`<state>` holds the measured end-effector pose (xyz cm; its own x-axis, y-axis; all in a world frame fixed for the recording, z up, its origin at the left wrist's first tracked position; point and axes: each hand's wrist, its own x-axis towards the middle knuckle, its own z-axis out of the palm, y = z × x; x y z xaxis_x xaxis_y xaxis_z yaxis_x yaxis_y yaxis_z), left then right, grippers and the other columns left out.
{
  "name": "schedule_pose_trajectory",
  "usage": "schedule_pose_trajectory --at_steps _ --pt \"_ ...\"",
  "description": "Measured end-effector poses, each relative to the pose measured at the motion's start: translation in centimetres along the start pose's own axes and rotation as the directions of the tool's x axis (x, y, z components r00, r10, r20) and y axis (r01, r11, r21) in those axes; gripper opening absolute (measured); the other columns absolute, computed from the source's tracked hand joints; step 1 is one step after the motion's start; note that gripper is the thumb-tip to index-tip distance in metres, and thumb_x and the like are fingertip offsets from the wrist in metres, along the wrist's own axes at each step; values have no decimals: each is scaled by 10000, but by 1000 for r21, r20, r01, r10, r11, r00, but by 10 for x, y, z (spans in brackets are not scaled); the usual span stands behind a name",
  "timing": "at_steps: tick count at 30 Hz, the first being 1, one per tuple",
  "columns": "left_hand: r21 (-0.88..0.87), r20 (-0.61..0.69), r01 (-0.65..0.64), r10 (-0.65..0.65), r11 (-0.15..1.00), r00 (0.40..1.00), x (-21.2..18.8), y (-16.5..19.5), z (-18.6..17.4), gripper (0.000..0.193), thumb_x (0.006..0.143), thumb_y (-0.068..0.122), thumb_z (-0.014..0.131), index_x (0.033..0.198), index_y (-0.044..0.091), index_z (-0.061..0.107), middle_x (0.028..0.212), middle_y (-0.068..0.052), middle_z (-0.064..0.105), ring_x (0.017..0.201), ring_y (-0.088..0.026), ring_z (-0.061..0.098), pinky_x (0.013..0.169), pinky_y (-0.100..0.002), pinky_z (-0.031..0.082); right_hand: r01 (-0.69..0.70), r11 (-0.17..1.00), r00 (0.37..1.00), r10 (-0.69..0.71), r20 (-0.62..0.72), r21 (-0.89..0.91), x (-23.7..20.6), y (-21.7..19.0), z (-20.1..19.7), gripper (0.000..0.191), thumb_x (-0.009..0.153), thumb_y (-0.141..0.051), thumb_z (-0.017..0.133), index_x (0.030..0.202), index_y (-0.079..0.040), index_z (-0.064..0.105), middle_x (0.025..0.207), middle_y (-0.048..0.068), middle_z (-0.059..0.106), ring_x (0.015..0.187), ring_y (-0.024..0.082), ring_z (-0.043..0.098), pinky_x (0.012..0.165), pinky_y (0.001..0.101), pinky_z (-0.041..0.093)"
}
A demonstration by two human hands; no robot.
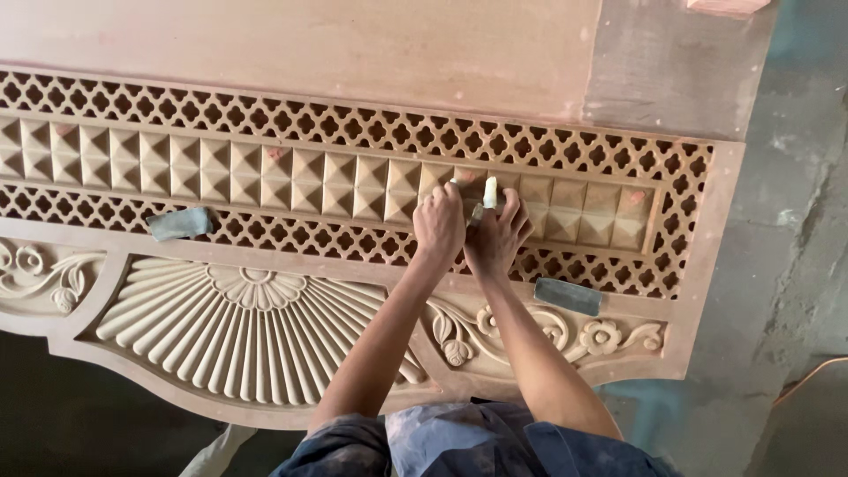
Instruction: The person sands a large, ornately carved wooden panel using a sanding block. They systematically rub the block over the raised diamond patterns and lattice sections to smooth the surface.
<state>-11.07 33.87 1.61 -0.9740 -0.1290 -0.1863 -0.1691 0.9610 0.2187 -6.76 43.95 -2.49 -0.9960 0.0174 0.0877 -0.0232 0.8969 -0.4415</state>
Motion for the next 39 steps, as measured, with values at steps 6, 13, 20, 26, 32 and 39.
schedule_pose_trajectory --at_steps 6,13,20,26,32,39 --pt "-39 97 38 -34 999 995 0 1 -1 169 981 71 606 1136 3 604 973 -150 686 851 -251 705 695 -348 586 28 993 999 -32 -38 -115 -4 2 0 462 988 -236 622 1423 -83 609 1433 161 406 1365 354 363 1102 554 270" --pt "-78 32 27 -25 997 999 1 2 3 286 861 55 657 1121 -47 598 960 -197 682 805 -259 704 696 -332 570 -41 995 998 45 38 -91 -6 4 3 188 1008 -259 627 1119 -111 664 1460 141 412 1392 355 363 1120 557 272" --pt "-61 104 17 -10 998 995 3 1 2 93 967 70 616 1027 -1 618 924 -178 691 756 -237 698 642 -342 563 -28 998 999 31 45 -52 -4 0 -1 311 902 -323 668 1127 -108 652 1439 150 394 1373 366 342 1098 553 270" --pt "-111 30 19 -16 994 999 5 4 -3 142 966 53 612 1065 -48 614 895 -188 683 663 -215 688 452 -297 526 -12 993 1000 15 22 -114 -3 -1 -3 517 929 -282 696 1406 -114 589 1460 167 390 1392 364 335 1107 561 267" --pt "-151 188 83 -54 985 981 7 3 -2 97 974 21 588 1038 -41 626 909 -205 682 674 -218 698 490 -304 554 1 998 1000 0 13 -68 -2 1 0 378 920 -321 691 1236 -141 590 1471 169 396 1400 369 346 1116 554 281" --pt "-225 20 60 -57 973 998 -1 -5 8 99 875 -2 624 962 -48 640 862 -213 689 726 -311 715 562 -379 582 -32 999 999 34 38 -38 -4 2 1 371 919 -316 666 1175 -47 674 1406 200 396 1333 411 351 1067 587 258"
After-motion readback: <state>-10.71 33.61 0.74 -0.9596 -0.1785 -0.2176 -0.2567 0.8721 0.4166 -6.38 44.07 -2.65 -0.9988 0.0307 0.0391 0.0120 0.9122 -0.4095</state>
